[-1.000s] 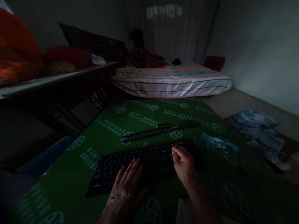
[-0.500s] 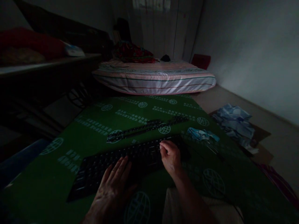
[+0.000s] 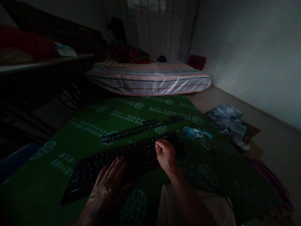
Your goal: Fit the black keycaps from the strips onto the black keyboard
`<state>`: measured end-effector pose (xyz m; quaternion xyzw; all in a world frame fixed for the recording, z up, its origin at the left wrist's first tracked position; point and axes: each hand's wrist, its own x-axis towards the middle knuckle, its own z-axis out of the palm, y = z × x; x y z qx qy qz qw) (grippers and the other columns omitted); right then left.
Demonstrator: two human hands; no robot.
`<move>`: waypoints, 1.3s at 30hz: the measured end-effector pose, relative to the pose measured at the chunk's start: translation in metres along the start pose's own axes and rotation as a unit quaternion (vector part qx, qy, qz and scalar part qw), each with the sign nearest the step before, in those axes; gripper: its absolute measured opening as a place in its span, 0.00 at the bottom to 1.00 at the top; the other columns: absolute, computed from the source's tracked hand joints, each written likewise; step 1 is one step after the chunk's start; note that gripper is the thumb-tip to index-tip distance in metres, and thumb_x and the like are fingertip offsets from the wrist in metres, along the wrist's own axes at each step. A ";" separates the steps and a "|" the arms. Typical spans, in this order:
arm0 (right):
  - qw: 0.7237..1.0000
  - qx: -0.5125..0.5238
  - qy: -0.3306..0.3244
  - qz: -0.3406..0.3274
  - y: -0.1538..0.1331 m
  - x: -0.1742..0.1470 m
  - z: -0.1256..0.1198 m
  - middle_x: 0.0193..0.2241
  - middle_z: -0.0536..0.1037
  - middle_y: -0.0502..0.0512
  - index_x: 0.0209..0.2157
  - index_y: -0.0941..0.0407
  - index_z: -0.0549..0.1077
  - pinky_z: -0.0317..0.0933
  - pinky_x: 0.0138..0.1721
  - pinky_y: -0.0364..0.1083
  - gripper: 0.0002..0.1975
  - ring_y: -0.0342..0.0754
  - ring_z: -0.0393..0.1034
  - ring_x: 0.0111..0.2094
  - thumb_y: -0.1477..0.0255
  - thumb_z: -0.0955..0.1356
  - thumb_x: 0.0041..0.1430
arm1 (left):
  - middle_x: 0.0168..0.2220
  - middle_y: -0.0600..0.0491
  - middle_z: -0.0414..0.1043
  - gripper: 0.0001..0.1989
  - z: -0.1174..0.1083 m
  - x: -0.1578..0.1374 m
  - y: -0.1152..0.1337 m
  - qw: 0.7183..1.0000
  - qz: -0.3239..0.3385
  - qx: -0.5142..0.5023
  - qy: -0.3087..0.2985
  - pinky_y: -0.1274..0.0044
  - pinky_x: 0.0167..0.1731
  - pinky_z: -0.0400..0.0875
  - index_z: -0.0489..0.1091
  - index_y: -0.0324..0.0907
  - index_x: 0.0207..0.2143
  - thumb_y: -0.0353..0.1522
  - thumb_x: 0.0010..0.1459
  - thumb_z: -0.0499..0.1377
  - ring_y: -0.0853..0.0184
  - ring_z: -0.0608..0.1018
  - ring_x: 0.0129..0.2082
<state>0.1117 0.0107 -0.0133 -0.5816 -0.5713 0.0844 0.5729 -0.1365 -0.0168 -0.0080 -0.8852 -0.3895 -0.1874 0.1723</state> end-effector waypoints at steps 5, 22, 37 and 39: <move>1.000 -0.014 -0.011 0.000 -0.001 0.001 0.000 0.32 0.80 0.55 0.31 0.52 0.77 0.70 0.40 0.47 0.10 0.47 0.75 0.34 0.74 0.64 0.55 | 0.57 0.39 0.65 0.22 -0.001 0.002 -0.003 1.000 -0.007 -0.009 -0.014 0.60 0.53 0.62 0.61 0.39 0.55 0.36 0.59 0.51 0.53 0.69 0.55; 0.999 -0.041 -0.023 0.001 0.002 0.007 -0.001 0.32 0.79 0.52 0.30 0.51 0.77 0.69 0.40 0.44 0.10 0.46 0.74 0.34 0.76 0.64 0.54 | 0.55 0.36 0.67 0.23 0.001 0.011 -0.020 0.999 0.022 -0.033 -0.010 0.57 0.49 0.64 0.65 0.36 0.52 0.41 0.61 0.46 0.49 0.71 0.53; 0.998 -0.054 -0.034 0.017 0.007 0.010 -0.001 0.33 0.79 0.52 0.31 0.52 0.77 0.67 0.41 0.43 0.10 0.45 0.74 0.35 0.77 0.64 0.54 | 0.57 0.36 0.64 0.24 0.003 0.015 -0.023 0.996 0.011 -0.051 -0.066 0.56 0.51 0.61 0.65 0.37 0.52 0.42 0.60 0.47 0.48 0.68 0.56; 0.998 -0.057 -0.035 0.017 0.007 0.010 -0.001 0.33 0.79 0.52 0.30 0.52 0.77 0.67 0.41 0.43 0.10 0.45 0.74 0.35 0.77 0.65 0.53 | 0.57 0.36 0.64 0.25 0.002 0.015 -0.023 0.996 0.008 -0.059 -0.073 0.55 0.51 0.61 0.64 0.37 0.53 0.42 0.60 0.47 0.47 0.67 0.56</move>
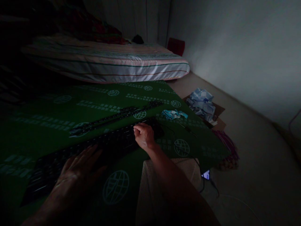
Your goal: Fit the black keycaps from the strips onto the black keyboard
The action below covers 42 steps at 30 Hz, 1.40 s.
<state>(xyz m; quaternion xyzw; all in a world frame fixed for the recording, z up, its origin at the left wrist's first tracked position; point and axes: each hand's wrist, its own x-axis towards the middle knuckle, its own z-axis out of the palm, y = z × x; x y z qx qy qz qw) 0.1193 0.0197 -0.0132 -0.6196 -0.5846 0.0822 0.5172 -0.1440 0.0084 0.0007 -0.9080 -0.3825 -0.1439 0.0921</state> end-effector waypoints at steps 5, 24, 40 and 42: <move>1.000 -0.007 -0.004 -0.001 0.001 0.000 0.000 0.33 0.79 0.51 0.30 0.51 0.77 0.67 0.42 0.44 0.10 0.45 0.74 0.36 0.77 0.65 0.53 | 0.57 0.38 0.64 0.24 -0.002 0.001 0.000 1.000 -0.005 -0.014 -0.004 0.55 0.53 0.59 0.65 0.39 0.52 0.43 0.59 0.48 0.48 0.66 0.57; 1.000 -0.021 0.001 -0.022 0.002 -0.001 0.001 0.32 0.78 0.53 0.30 0.53 0.77 0.67 0.41 0.43 0.10 0.45 0.73 0.35 0.77 0.64 0.54 | 0.53 0.36 0.68 0.24 -0.001 0.004 -0.003 0.999 0.038 0.009 0.025 0.58 0.50 0.63 0.66 0.36 0.50 0.43 0.60 0.48 0.49 0.70 0.53; 0.998 -0.056 -0.024 -0.007 -0.001 0.002 0.000 0.33 0.79 0.50 0.30 0.52 0.77 0.66 0.43 0.41 0.10 0.43 0.73 0.36 0.77 0.64 0.55 | 0.55 0.35 0.65 0.26 0.000 0.003 0.001 0.998 0.030 0.002 0.047 0.56 0.49 0.63 0.65 0.35 0.51 0.44 0.60 0.47 0.46 0.69 0.53; 0.998 -0.056 -0.023 -0.011 -0.001 0.001 0.000 0.33 0.79 0.51 0.30 0.52 0.77 0.66 0.42 0.41 0.10 0.43 0.73 0.36 0.77 0.64 0.55 | 0.54 0.34 0.66 0.26 0.001 0.002 0.000 0.998 0.033 0.000 0.056 0.55 0.49 0.64 0.65 0.34 0.51 0.44 0.60 0.47 0.46 0.69 0.53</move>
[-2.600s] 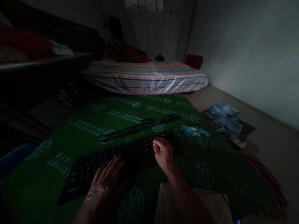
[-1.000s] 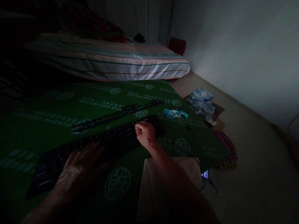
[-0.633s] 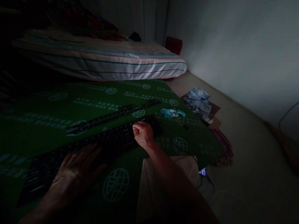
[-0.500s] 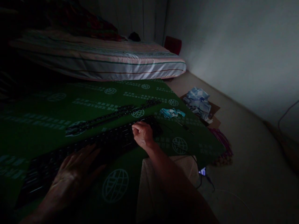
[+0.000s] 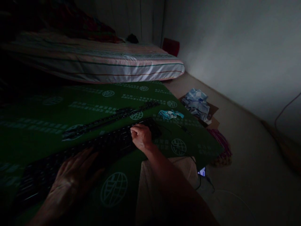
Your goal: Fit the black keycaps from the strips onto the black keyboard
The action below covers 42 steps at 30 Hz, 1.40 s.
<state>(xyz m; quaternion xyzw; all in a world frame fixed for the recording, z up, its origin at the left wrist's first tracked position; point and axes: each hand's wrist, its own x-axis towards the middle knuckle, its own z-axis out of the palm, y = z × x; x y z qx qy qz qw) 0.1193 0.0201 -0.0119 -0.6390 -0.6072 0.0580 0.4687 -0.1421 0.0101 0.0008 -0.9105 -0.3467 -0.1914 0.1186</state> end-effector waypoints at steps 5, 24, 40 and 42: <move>1.000 0.007 0.013 -0.015 -0.002 -0.004 0.000 0.33 0.79 0.53 0.30 0.53 0.77 0.66 0.44 0.44 0.10 0.45 0.73 0.37 0.77 0.64 0.54 | 0.55 0.36 0.66 0.24 0.004 -0.006 -0.001 1.000 -0.013 -0.010 0.009 0.56 0.50 0.63 0.66 0.36 0.52 0.43 0.59 0.50 0.47 0.70 0.53; 0.999 0.018 -0.029 0.008 -0.016 0.005 0.002 0.34 0.79 0.55 0.33 0.53 0.77 0.68 0.42 0.46 0.09 0.47 0.74 0.37 0.72 0.64 0.56 | 0.56 0.42 0.66 0.24 0.000 -0.022 0.006 0.999 -0.018 0.021 0.034 0.60 0.54 0.61 0.65 0.39 0.54 0.37 0.56 0.57 0.53 0.70 0.54; 0.940 -0.209 -0.246 -0.112 -0.005 0.144 0.071 0.36 0.78 0.55 0.31 0.52 0.79 0.63 0.43 0.44 0.06 0.48 0.71 0.40 0.74 0.68 0.55 | 0.56 0.45 0.66 0.25 0.022 -0.032 -0.002 0.995 0.002 0.048 0.085 0.66 0.56 0.55 0.65 0.43 0.53 0.44 0.56 0.54 0.57 0.68 0.56; 0.928 -0.221 -0.276 -0.120 -0.004 0.152 0.077 0.35 0.78 0.55 0.30 0.53 0.79 0.62 0.41 0.44 0.06 0.48 0.71 0.39 0.75 0.68 0.54 | 0.56 0.44 0.67 0.25 0.021 -0.032 -0.004 0.994 0.016 0.058 0.093 0.66 0.57 0.55 0.66 0.42 0.53 0.44 0.55 0.54 0.57 0.68 0.55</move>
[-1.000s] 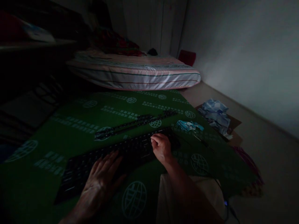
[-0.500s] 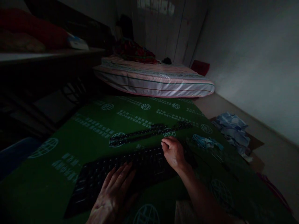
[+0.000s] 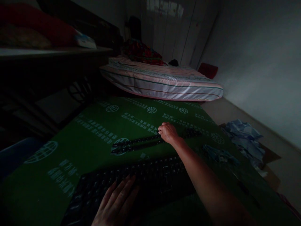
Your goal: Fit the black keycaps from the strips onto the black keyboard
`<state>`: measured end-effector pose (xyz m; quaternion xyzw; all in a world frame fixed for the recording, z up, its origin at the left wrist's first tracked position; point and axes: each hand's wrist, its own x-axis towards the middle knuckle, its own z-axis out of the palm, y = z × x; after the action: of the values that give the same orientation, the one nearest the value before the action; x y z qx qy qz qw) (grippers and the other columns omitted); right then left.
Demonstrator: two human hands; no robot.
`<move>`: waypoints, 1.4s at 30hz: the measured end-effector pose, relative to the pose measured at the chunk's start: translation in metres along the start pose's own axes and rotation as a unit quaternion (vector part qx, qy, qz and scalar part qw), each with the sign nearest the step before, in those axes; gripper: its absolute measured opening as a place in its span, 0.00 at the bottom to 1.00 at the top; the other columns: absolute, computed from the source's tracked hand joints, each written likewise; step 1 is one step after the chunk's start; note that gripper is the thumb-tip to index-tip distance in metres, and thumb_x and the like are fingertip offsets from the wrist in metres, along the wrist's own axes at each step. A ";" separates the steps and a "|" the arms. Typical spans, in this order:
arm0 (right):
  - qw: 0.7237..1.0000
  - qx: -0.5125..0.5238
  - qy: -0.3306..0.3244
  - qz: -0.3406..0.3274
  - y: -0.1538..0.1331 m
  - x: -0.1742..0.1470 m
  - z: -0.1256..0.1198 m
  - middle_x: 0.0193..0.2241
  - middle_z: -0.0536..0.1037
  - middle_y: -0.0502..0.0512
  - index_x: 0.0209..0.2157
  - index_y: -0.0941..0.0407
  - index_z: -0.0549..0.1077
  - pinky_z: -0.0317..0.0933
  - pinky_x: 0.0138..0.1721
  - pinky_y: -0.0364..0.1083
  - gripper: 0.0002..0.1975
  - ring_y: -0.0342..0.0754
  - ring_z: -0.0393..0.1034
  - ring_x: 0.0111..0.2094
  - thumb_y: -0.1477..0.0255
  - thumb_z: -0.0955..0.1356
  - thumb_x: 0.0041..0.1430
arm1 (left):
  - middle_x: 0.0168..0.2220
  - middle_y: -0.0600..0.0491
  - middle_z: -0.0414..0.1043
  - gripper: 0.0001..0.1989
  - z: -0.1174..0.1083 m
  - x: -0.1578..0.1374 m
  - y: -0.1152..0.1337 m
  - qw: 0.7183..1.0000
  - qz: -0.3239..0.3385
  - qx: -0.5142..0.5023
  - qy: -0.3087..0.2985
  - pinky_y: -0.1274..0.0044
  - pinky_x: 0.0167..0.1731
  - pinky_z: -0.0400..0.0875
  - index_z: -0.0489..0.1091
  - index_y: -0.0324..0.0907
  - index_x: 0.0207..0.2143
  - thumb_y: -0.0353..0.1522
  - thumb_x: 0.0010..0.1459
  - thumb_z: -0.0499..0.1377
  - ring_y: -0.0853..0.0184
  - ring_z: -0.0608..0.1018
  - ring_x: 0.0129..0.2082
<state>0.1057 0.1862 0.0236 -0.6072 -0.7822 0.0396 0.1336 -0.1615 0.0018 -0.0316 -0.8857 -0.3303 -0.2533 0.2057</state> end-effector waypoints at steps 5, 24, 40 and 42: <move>0.998 -0.022 -0.055 -0.021 0.006 0.016 0.002 0.35 0.78 0.53 0.30 0.52 0.79 0.61 0.41 0.43 0.06 0.47 0.71 0.40 0.76 0.70 0.52 | 0.54 0.45 0.69 0.23 0.001 -0.001 -0.002 1.000 0.017 0.008 -0.001 0.65 0.57 0.55 0.68 0.42 0.52 0.41 0.55 0.53 0.57 0.70 0.53; 0.994 -0.028 -0.102 -0.036 0.010 0.037 0.006 0.35 0.79 0.52 0.31 0.53 0.79 0.61 0.40 0.42 0.05 0.46 0.72 0.39 0.74 0.71 0.50 | 0.56 0.45 0.67 0.26 0.004 -0.007 0.001 1.000 0.010 0.009 -0.018 0.64 0.56 0.57 0.66 0.43 0.54 0.41 0.53 0.54 0.56 0.69 0.54; 0.995 0.026 -0.063 -0.079 0.002 0.022 -0.010 0.40 0.77 0.53 0.28 0.55 0.78 0.62 0.46 0.47 0.03 0.48 0.71 0.43 0.76 0.71 0.49 | 0.58 0.45 0.65 0.21 -0.015 0.010 0.023 0.982 -0.133 -0.124 -0.053 0.61 0.59 0.54 0.66 0.42 0.53 0.38 0.59 0.53 0.56 0.66 0.57; 0.993 0.044 -0.051 -0.098 -0.011 0.000 -0.019 0.43 0.76 0.52 0.30 0.54 0.78 0.62 0.49 0.49 0.04 0.49 0.70 0.46 0.75 0.71 0.49 | 0.59 0.45 0.63 0.22 -0.019 0.012 0.021 0.979 -0.132 -0.133 -0.078 0.60 0.58 0.55 0.64 0.42 0.55 0.37 0.58 0.54 0.56 0.66 0.58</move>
<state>0.1000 0.1812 0.0442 -0.5184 -0.8413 0.0917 0.1231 -0.1453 -0.0176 -0.0136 -0.8708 -0.4229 -0.2497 0.0245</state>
